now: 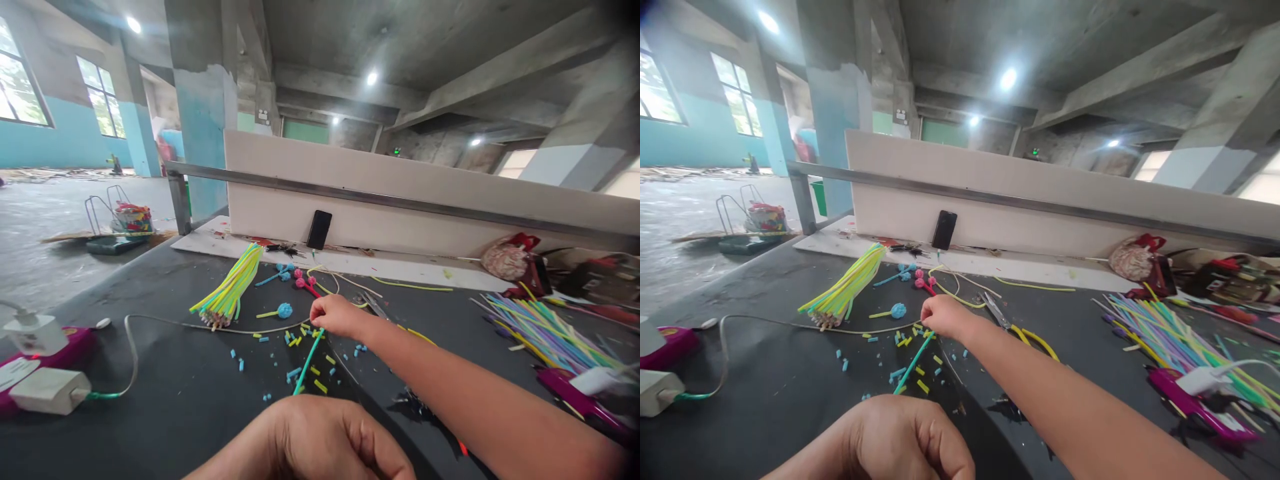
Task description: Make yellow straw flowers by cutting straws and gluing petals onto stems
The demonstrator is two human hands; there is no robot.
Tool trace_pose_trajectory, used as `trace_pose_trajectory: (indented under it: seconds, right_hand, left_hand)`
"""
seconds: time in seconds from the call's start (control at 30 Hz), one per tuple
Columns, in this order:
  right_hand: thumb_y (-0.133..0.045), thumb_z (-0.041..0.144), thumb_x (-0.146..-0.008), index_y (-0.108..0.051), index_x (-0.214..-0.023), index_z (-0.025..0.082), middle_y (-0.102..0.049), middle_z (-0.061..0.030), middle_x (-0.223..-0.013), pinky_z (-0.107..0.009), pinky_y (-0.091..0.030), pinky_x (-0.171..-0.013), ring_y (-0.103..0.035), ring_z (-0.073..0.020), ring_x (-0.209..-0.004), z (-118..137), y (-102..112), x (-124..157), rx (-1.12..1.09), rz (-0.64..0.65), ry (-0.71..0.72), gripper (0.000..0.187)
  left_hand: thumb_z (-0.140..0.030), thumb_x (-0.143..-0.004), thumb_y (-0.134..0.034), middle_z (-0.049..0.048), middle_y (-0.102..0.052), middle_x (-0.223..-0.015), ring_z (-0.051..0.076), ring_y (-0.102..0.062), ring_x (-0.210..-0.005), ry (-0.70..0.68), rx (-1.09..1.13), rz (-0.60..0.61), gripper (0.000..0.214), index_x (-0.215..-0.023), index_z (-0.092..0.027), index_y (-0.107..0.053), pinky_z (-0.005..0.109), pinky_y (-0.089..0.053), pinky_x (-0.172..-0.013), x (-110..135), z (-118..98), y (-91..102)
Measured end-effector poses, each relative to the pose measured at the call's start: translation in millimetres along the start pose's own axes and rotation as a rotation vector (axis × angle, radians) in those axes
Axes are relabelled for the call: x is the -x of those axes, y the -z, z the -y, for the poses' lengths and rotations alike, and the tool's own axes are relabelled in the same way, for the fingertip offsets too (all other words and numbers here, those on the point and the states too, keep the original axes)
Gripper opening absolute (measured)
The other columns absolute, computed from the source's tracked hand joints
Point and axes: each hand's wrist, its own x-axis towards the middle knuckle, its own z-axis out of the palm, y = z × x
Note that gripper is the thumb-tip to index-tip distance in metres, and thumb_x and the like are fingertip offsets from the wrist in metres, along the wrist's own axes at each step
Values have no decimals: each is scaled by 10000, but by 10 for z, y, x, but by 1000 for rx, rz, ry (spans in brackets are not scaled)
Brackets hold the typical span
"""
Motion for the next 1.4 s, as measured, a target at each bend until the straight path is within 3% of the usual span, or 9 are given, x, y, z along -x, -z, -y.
trace_pose_trajectory:
  seconds: [0.13, 0.37, 0.67, 0.8, 0.87, 1.07, 1.23, 1.4]
  right_hand:
    - [-525, 285, -876, -553, -1125, 180, -566, -72, -1160, -396, -499, -783, -587, -207, -946, 64, -57, -99, 7, 9, -5, 271]
    - [-534, 279, -872, -548, -1131, 189, -563, -72, -1162, -393, -496, -786, -584, -207, -958, 217, -205, -163, -76, 17, -30, 275]
    - [-534, 283, -873, -529, -1150, 160, -572, -79, -1138, -405, -506, -766, -596, -205, -929, 151, 168, 184, -245, 39, 72, 303]
    - [-527, 286, -876, -544, -1133, 170, -571, -74, -1145, -401, -502, -777, -591, -207, -937, -33, 201, 246, -136, 36, -50, 282]
    - [-527, 283, -876, -551, -1127, 186, -565, -71, -1160, -395, -497, -787, -585, -208, -954, -171, 158, 253, -65, 8, -151, 271]
    - [-539, 278, -870, -538, -1142, 186, -563, -74, -1158, -398, -496, -786, -585, -208, -961, -346, -68, 238, 11, -39, -316, 287]
    - [-552, 279, -862, -536, -1144, 178, -565, -72, -1150, -397, -497, -781, -586, -216, -964, -247, -129, 254, -101, -76, -331, 300]
    - [-528, 286, -876, -538, -1143, 173, -562, -77, -1160, -407, -499, -782, -587, -208, -947, -322, -14, 477, -377, -174, -281, 290]
  left_hand:
    - [-401, -552, -781, -35, -551, -581, 27, -456, -474, -31, 15, -43, 349, -746, -129, -683, 122, -394, -479, -20, -16, 27]
    - [-405, -588, -762, -6, -569, -520, 49, -451, -369, -6, 87, -131, 334, -700, -107, -662, 142, -308, -302, 35, -117, -10]
    - [-368, -573, -782, 4, -585, -540, 44, -480, -371, 23, 156, -129, 307, -685, -106, -670, 119, -332, -291, 25, -95, -30]
    - [-347, -628, -748, 12, -582, -499, 48, -470, -319, 33, 177, -119, 280, -705, -93, -657, 117, -330, -269, 15, -51, -8]
    - [-335, -668, -715, 12, -576, -484, 57, -461, -296, -13, 202, -122, 252, -712, -100, -634, 125, -327, -253, -11, -35, -1]
    - [-292, -769, -601, -33, -485, -471, 27, -348, -271, -411, 342, -233, 222, -644, -144, -493, 112, -247, -230, -118, -91, 23]
    - [-242, -835, -502, -44, -447, -514, 22, -312, -306, -407, 381, -323, 173, -688, -158, -466, 109, -230, -250, -141, -143, 38]
    - [-255, -832, -514, -38, -454, -555, 24, -331, -340, -426, 345, -446, 174, -699, -159, -455, 117, -256, -273, -140, -155, 18]
